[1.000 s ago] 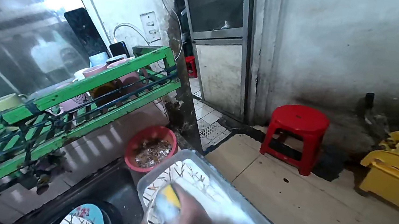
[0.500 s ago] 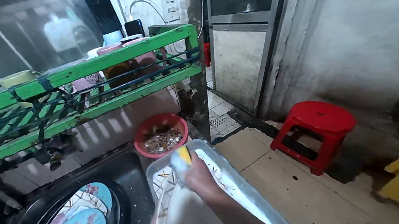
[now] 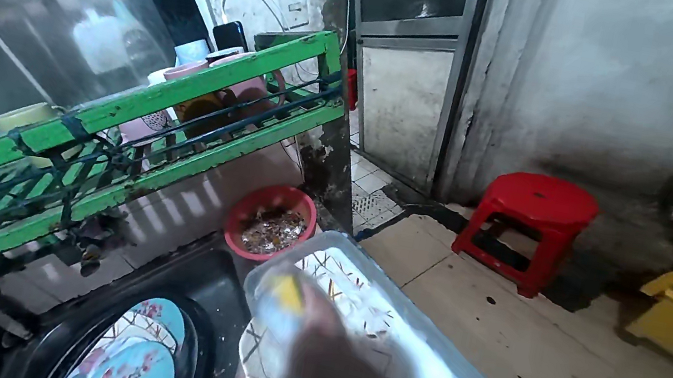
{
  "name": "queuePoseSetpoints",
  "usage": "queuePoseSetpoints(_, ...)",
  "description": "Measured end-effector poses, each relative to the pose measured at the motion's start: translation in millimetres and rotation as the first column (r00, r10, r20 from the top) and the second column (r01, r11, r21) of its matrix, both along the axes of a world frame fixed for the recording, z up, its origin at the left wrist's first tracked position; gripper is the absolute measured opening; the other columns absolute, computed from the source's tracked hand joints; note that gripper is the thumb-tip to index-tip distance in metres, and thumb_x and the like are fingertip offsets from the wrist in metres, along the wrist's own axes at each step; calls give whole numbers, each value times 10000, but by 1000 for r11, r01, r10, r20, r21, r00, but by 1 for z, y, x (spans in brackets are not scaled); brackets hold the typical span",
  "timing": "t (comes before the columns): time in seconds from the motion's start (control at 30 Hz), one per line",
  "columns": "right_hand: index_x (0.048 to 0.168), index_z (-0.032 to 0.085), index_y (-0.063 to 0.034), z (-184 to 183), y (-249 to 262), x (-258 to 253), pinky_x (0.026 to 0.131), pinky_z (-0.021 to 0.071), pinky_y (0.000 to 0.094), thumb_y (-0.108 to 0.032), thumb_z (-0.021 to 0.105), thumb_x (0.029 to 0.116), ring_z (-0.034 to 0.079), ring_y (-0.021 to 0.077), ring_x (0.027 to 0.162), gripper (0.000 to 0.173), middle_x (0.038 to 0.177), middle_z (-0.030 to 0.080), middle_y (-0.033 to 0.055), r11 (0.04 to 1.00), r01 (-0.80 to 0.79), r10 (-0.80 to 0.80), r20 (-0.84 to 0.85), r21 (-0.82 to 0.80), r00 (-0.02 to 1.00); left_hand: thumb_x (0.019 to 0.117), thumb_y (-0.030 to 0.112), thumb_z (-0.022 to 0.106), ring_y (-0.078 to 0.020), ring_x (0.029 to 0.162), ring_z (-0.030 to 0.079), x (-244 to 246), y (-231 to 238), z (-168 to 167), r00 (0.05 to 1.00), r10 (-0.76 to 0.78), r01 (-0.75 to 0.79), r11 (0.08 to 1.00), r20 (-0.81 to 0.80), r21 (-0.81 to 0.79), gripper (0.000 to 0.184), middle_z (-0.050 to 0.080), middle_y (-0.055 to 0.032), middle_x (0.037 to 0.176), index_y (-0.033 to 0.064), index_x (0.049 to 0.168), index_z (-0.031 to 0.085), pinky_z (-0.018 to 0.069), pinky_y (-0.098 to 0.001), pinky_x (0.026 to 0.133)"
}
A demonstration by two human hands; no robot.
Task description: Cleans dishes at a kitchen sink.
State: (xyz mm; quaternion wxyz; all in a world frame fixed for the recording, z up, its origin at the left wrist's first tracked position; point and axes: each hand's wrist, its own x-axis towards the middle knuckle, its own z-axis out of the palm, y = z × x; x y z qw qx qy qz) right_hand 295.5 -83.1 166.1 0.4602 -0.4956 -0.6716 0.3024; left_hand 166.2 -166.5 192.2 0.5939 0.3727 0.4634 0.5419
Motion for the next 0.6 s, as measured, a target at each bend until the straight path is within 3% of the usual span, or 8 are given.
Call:
queuePoseSetpoints(0.1,1398,585,0,-8,-7,-19,1139,456,459,-324,802,786,584,271,1324,725,1388,632,172,969,-79,104,-96,235,990,821,-174,473,-34,813,718,-4,-2,-3,1000,1,-1,998,9,62,367,744,65,843,105,1034,580,611,-252,774)
queuePoseSetpoints(0.17,1422,547,-60,-8,19,3,1020,528,460,-257,772,790,645,256,1176,698,1268,667,152,998,8,-13,-70,-63,997,776,-178,500,-22,751,704,0,-8,-1,996,66,-65,998,-55,11,369,717,70,787,68,1049,537,608,-244,727)
queuePoseSetpoints(0.23,1490,456,-71,9,49,27,977,526,561,-183,769,874,663,353,1116,700,1225,663,225,901,74,-118,-77,-427,990,855,-108,502,-44,812,708,1,-11,-2,999,41,-41,999,3,-33,326,709,44,859,52,1138,482,610,-273,776)
queuePoseSetpoints(0.3,1464,484,-102,18,53,33,945,545,567,-235,787,866,685,339,1065,684,1172,686,200,889,87,-125,-54,-449,991,990,165,568,-112,922,733,-9,-8,-4,978,-84,89,996,193,-15,195,760,-13,973,100,1171,596,608,-340,867)
queuePoseSetpoints(0.37,1433,532,-113,31,30,23,950,547,553,-236,799,813,676,312,1085,687,1186,689,169,962,-41,44,5,-270,999,945,395,673,-132,1024,720,-27,3,-4,900,-301,302,952,316,45,390,758,-19,1096,174,1266,651,590,-363,925)
queuePoseSetpoints(0.4,1414,563,-96,36,13,12,952,550,533,-263,810,777,674,300,1103,703,1201,692,160,986,-135,140,57,-96,988,925,296,663,-127,1020,714,-34,8,-4,873,-366,364,929,324,67,350,750,-15,1097,180,1253,626,588,-352,913)
queuePoseSetpoints(0.5,1316,660,-65,28,-9,-20,966,575,471,-329,885,710,699,268,1116,698,1194,727,139,899,-215,205,68,381,977,781,16,731,-79,803,731,-36,9,0,928,-252,241,968,273,76,217,772,-6,866,169,923,792,610,-271,766)
queuePoseSetpoints(0.6,1404,588,-91,20,21,9,992,531,515,-192,789,788,662,298,1138,656,1234,684,172,994,-79,81,22,-71,996,665,-197,525,-77,748,727,-23,2,6,984,-54,41,996,171,77,474,755,10,827,110,1018,603,620,-283,698)
